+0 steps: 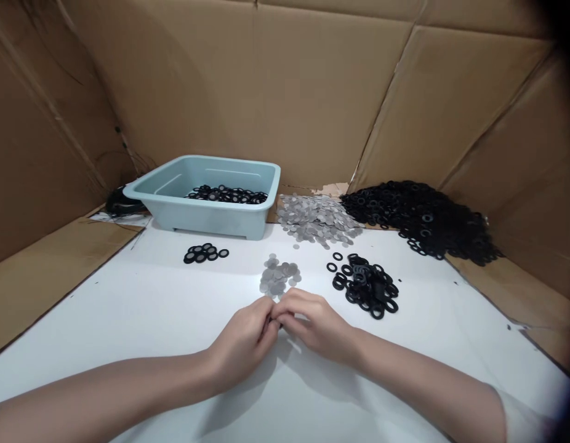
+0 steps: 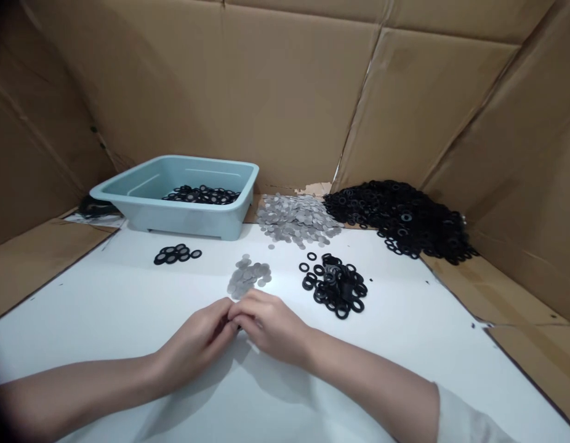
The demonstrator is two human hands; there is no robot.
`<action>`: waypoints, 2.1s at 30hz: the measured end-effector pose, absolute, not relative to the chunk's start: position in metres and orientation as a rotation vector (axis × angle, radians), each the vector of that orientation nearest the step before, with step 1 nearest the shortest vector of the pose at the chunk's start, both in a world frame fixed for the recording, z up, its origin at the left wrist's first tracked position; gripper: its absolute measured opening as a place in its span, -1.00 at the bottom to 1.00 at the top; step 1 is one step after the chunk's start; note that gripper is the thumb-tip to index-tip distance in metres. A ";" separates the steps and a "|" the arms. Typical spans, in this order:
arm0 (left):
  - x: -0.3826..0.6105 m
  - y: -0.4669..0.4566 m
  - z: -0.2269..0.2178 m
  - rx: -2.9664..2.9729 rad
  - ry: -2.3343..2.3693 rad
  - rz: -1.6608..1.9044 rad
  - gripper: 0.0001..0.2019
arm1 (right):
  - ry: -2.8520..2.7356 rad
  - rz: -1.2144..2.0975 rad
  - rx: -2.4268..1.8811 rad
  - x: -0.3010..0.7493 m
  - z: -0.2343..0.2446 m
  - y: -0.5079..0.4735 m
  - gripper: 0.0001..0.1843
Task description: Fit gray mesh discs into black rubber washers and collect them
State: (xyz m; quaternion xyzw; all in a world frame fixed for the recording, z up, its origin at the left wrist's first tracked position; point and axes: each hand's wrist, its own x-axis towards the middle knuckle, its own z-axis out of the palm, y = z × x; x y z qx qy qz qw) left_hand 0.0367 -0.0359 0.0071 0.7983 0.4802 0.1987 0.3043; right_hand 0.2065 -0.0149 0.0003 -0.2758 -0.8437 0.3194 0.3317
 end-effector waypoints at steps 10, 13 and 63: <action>0.038 -0.034 0.010 1.930 1.373 0.580 -0.84 | -2.117 0.876 -0.785 0.204 -0.002 -0.017 -0.85; 0.038 -0.036 0.010 2.000 1.339 0.551 -0.84 | -2.167 0.842 -0.736 0.204 0.000 -0.018 -0.79; -0.070 0.086 0.058 2.106 1.995 0.397 -0.81 | -2.568 0.064 -2.103 0.271 0.057 0.026 -0.78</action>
